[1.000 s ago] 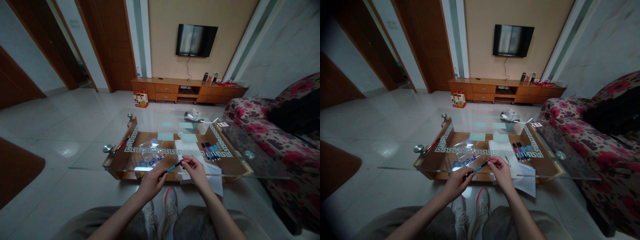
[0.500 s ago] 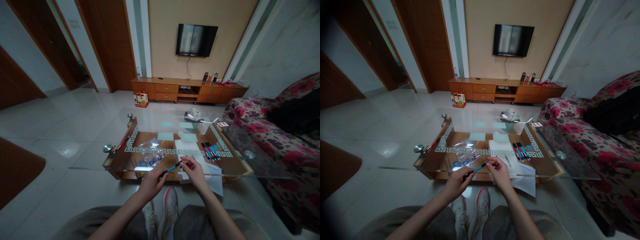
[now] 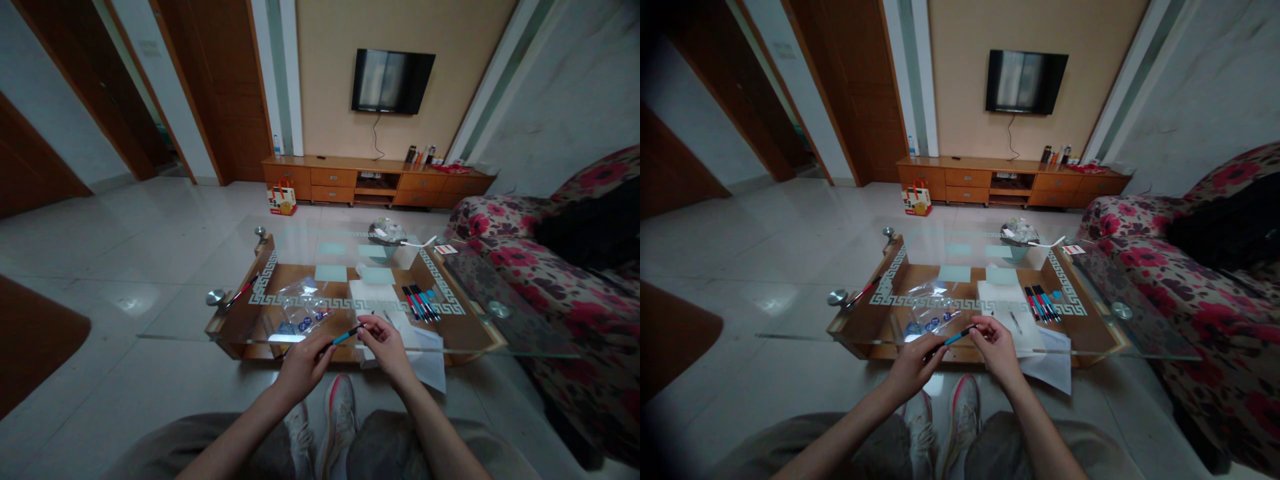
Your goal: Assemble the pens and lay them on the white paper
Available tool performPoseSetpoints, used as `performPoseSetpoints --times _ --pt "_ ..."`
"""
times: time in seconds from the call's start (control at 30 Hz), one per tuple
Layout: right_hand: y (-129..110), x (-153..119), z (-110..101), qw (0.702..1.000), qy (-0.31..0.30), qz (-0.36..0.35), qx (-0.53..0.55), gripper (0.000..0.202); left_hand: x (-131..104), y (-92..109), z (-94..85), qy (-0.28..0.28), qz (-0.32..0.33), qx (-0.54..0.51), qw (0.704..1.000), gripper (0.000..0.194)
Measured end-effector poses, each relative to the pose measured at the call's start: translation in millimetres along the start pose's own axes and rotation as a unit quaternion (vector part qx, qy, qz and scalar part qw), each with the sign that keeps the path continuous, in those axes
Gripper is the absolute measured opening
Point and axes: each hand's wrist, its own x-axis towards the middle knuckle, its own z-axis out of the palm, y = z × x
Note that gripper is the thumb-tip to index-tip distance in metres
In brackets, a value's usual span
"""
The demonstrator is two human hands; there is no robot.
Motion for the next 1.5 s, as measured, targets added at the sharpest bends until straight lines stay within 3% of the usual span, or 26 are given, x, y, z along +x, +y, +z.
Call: performPoseSetpoints --times 1.0,1.5 --pt "-2.2 -8.8 6.4 0.999 -0.033 0.017 -0.017 0.040 -0.9 -1.3 -1.7 0.004 0.009 -0.005 1.000 0.025" --pt "-2.0 -11.6 10.6 0.998 -0.054 0.026 -0.027 0.038 -1.2 -4.2 -0.1 -0.034 -0.002 0.011 0.999 0.023"
